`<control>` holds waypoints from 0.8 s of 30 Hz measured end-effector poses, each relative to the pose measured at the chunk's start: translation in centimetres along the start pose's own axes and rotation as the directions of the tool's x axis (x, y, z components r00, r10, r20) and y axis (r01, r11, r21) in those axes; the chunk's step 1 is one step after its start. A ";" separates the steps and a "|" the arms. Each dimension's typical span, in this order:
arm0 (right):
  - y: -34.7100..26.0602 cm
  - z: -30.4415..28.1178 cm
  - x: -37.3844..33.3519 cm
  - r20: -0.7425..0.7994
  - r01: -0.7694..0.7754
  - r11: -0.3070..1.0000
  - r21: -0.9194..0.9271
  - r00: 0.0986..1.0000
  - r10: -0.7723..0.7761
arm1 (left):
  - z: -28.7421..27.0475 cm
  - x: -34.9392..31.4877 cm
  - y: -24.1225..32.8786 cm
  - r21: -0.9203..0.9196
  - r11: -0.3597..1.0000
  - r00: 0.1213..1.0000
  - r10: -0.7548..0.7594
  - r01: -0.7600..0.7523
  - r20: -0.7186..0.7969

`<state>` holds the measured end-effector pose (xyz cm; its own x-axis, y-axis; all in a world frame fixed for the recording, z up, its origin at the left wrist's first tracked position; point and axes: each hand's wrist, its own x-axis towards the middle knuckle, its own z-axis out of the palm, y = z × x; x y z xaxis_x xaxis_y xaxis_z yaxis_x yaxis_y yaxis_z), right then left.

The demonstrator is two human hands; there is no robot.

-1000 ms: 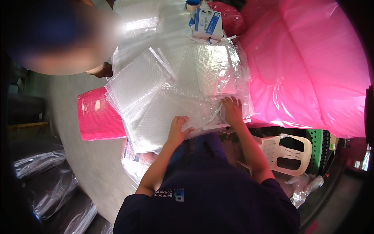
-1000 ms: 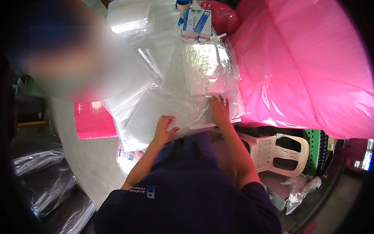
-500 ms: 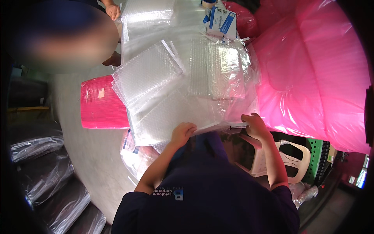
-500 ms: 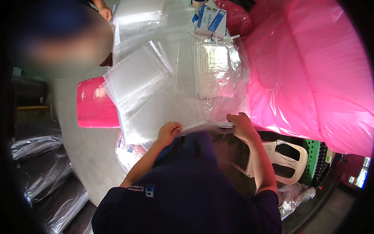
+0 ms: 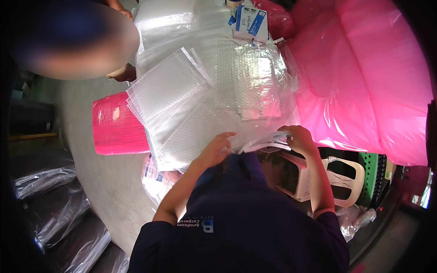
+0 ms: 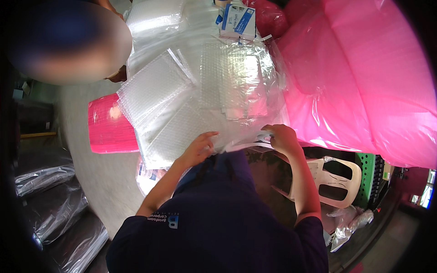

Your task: The person repeatedly pulls bubble wrap from a large roll, folds it into smaller sheets, and secures the edges with clear packing tape. The person stacks the finished sheets on a table and occasionally moves the large roll to a different location.

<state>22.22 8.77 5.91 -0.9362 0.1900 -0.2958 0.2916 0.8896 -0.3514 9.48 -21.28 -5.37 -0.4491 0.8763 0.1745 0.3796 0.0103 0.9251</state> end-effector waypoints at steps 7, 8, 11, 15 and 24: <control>1.3 -0.2 1.2 0.165 0.022 0.938 -0.345 0.986 0.038 | 0.5 5.4 -1.0 0.200 0.969 0.729 -0.030 -0.148 0.684; 1.3 -0.3 0.9 0.156 0.024 0.943 -0.333 0.987 0.030 | 0.9 5.7 -1.5 0.224 0.968 0.720 -0.077 -0.110 0.690; 0.7 -0.8 -0.9 0.136 -0.005 0.953 -0.302 0.990 0.048 | 1.2 7.1 0.8 0.383 0.922 0.621 -0.269 -0.054 0.736; -2.2 -1.8 -2.8 0.159 -0.003 0.938 -0.347 0.985 0.062 | 0.2 9.3 3.0 0.492 0.855 0.461 -0.508 0.165 0.728; -1.4 1.1 -3.9 0.167 -0.051 0.928 -0.370 0.979 0.120 | 1.3 10.3 0.2 0.348 0.927 0.448 -0.255 -0.137 0.857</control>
<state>25.69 6.36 6.52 -0.8483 0.2234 -0.4801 0.2452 0.9693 0.0179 5.95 -11.66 -3.84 0.3945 0.8030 -0.4468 0.6950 0.0573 0.7167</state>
